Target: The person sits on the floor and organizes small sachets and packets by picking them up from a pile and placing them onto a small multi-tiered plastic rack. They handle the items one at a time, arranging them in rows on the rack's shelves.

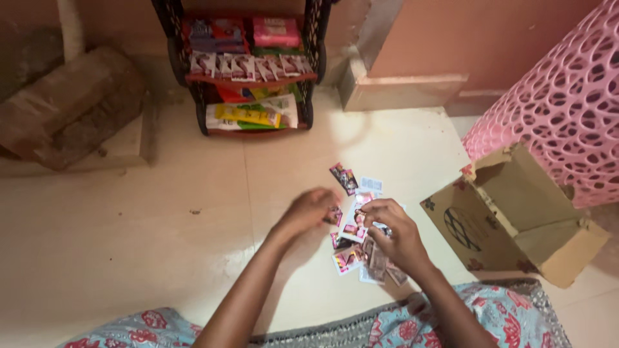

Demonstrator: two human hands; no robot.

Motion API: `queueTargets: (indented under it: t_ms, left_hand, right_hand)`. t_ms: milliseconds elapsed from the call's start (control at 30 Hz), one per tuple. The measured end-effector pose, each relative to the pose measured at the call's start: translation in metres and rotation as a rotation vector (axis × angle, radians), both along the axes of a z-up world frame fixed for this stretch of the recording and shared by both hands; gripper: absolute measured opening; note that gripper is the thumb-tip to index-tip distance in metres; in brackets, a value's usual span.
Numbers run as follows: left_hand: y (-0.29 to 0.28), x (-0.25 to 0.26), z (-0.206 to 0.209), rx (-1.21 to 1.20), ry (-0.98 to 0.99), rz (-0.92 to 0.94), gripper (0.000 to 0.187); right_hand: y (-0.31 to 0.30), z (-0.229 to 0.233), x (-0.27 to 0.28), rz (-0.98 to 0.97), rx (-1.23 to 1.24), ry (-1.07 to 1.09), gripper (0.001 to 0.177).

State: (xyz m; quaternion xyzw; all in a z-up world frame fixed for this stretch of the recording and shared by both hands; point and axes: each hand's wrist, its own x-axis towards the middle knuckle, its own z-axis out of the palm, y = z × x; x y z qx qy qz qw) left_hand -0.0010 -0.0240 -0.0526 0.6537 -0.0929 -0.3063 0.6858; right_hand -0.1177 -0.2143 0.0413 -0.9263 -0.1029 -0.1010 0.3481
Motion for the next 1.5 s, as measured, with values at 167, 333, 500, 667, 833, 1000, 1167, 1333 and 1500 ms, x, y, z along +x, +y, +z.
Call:
queueTargets:
  t_ms: [167,333,500,667,833,1000,1167,1333,1500]
  left_hand:
    - [-0.001,-0.019,0.024,-0.163,-0.015,-0.113,0.027]
    - [0.008,-0.011,0.054,-0.108,0.008,0.123,0.027]
    - [0.016,0.0,0.068,-0.229,-0.18,0.318,0.025]
    - [0.048,0.018,0.081,-0.298,-0.134,0.595,0.037]
    - [0.078,0.035,0.088,-0.481,0.041,0.811,0.046]
    - [0.078,0.038,0.097,-0.474,0.033,0.839,0.044]
    - [0.076,0.033,0.1,-0.447,0.043,0.82,0.038]
    - [0.07,0.039,0.086,-0.473,-0.026,0.836,0.036]
    - [0.05,0.041,0.058,-0.429,-0.22,0.79,0.035]
  right_hand:
    - [0.006,-0.007,-0.002,-0.015,0.135,-0.176,0.015]
    - [0.012,-0.016,0.01,-0.086,0.759,-0.031,0.015]
    - [0.043,-0.002,0.046,-0.122,0.995,0.158,0.022]
    - [0.081,0.025,0.117,-0.16,0.687,0.236,0.012]
    - [0.113,0.046,0.248,0.037,0.758,0.259,0.012]
    - [0.158,0.045,0.355,0.064,0.808,0.309,0.01]
    - [0.191,0.048,0.377,-0.051,0.422,0.295,0.012]
    - [0.167,0.062,0.324,-0.047,0.307,0.069,0.015]
    - [0.088,0.041,0.208,0.048,0.259,0.321,0.011]
